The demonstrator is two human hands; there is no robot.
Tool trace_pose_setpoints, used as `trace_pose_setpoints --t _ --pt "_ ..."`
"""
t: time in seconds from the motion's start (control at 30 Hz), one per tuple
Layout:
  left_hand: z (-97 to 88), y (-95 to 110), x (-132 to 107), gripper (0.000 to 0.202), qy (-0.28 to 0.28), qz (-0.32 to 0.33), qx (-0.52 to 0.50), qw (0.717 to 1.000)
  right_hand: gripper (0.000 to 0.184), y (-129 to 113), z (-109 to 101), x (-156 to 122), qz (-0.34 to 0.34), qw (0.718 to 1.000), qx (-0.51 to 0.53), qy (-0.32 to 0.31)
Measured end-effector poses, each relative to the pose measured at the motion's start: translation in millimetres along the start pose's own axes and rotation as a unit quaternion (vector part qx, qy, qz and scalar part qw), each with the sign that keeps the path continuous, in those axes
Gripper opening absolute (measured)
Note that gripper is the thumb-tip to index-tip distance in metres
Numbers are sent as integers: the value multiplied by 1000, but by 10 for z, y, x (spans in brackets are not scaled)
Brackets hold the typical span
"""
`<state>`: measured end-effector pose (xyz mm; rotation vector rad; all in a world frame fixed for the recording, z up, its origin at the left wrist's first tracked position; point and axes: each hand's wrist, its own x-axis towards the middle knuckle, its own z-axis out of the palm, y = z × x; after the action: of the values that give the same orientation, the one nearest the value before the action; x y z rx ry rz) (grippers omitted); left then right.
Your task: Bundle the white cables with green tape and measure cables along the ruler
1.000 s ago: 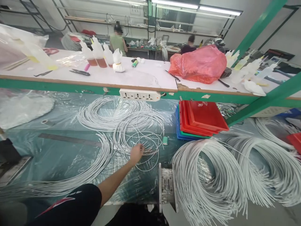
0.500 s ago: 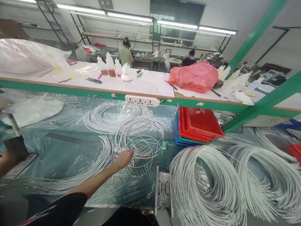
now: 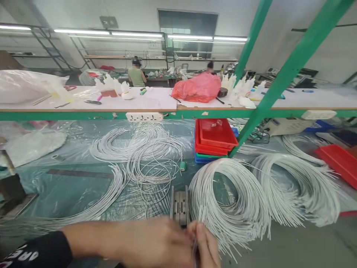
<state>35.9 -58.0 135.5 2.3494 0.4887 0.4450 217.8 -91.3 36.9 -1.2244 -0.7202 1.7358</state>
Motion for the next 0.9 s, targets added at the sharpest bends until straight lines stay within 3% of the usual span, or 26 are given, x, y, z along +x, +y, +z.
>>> trace_pose_setpoints --t 0.1,0.17,0.23,0.33,0.43,0.63,0.77,0.83,0.9 --pt "-68 -147 203 21 115 -100 -28 988 50 62 20 6 -5 999 38 -19" --pt "-114 -271 241 18 177 -162 -71 968 50 27 59 -18 -6 991 79 -108" --pt "-107 -402 235 14 210 -184 -101 955 49 -28 141 -36 -15 977 116 -178" --pt "-9 -541 168 27 211 -184 -127 952 51 -62 306 -43 -36 975 140 -169" --pt "67 -550 25 38 191 -189 -127 955 54 -7 472 -55 -45 977 144 -149" --pt "-36 -470 -355 39 125 -148 -82 978 54 146 764 -72 -51 979 127 -149" --pt "2 -483 -542 36 152 -133 -52 978 56 258 950 -54 -46 985 99 -132" --pt "74 -489 -623 37 170 -129 -57 975 57 329 967 -116 -41 989 90 -114" --pt "161 -515 -710 38 162 -127 -99 974 57 365 844 -263 -12 992 83 -98"
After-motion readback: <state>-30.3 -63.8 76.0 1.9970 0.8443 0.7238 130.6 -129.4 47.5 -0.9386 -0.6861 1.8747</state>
